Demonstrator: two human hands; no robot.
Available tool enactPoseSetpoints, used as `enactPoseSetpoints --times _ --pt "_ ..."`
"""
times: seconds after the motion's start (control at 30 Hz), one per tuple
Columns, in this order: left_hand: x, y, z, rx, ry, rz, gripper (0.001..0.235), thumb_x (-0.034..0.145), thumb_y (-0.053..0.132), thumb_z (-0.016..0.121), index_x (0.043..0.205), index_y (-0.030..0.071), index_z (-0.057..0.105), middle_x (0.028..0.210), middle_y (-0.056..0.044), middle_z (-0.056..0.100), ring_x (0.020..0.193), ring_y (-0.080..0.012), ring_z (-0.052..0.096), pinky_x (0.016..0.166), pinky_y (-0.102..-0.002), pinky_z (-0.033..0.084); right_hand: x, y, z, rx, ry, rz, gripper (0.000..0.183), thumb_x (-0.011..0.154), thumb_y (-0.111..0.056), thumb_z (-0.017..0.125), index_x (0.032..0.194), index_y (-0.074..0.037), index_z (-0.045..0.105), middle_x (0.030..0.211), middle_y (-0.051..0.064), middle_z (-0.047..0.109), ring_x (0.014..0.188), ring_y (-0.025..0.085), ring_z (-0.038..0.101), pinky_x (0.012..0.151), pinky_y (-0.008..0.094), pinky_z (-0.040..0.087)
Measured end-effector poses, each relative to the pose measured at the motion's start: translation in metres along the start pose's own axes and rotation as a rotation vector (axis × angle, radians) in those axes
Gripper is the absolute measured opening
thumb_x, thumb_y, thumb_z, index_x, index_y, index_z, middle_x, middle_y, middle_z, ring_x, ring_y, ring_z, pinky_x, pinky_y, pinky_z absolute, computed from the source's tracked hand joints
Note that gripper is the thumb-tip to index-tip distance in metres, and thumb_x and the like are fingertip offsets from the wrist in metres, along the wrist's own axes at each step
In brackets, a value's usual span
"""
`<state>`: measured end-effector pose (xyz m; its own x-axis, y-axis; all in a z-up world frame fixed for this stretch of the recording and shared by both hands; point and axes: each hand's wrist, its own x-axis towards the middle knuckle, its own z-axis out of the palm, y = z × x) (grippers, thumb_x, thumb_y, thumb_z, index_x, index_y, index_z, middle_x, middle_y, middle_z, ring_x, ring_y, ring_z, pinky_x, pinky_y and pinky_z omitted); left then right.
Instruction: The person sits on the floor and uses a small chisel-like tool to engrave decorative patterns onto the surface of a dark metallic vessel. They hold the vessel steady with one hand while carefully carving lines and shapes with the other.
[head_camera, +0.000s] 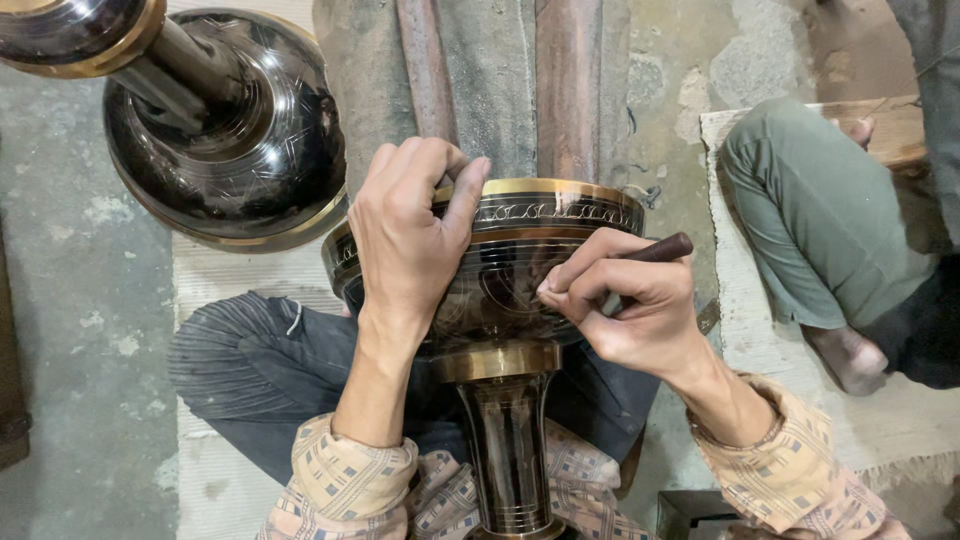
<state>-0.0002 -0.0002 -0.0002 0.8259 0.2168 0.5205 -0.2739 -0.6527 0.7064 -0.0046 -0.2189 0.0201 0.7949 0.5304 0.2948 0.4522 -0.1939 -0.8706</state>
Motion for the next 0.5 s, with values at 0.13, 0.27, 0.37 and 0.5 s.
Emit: enactPoseSetpoints --times 0.13,0.27,0.37,0.5 --pt "0.000 -0.001 0.000 0.008 0.007 0.010 0.019 0.094 0.011 0.081 0.089 0.004 0.063 0.086 -0.007 0.065 0.079 -0.0285 0.059 0.069 -0.040 0.047 -0.001 -0.001 -0.001 0.010 -0.007 -0.002 0.020 0.077 0.014 0.074 0.071 -0.003 0.066 0.088 0.006 0.070 0.083 0.014 0.073 0.076 0.028 0.061" --pt "-0.001 -0.001 0.001 0.011 0.004 0.006 0.019 0.093 0.011 0.081 0.089 0.004 0.064 0.086 -0.007 0.065 0.079 -0.0286 0.059 0.069 -0.040 0.047 -0.002 -0.001 0.001 -0.003 0.012 -0.001 0.021 0.078 0.015 0.075 0.071 -0.002 0.066 0.088 0.006 0.071 0.081 0.014 0.073 0.074 0.027 0.061" --pt "0.000 -0.001 0.001 0.015 0.001 -0.001 0.019 0.093 0.012 0.081 0.089 0.004 0.064 0.085 -0.008 0.065 0.078 -0.0287 0.059 0.068 -0.040 0.046 -0.004 0.001 0.000 0.005 0.004 -0.013 0.020 0.076 0.016 0.072 0.071 -0.003 0.066 0.087 0.007 0.071 0.081 0.015 0.073 0.075 0.028 0.061" --pt "0.000 0.001 0.000 0.017 -0.006 -0.015 0.019 0.093 0.013 0.081 0.088 0.005 0.065 0.085 -0.008 0.065 0.078 -0.0287 0.059 0.068 -0.040 0.047 -0.012 0.007 0.006 0.086 0.194 0.048 0.022 0.080 0.015 0.075 0.072 -0.002 0.064 0.089 0.007 0.070 0.083 0.014 0.073 0.077 0.028 0.062"
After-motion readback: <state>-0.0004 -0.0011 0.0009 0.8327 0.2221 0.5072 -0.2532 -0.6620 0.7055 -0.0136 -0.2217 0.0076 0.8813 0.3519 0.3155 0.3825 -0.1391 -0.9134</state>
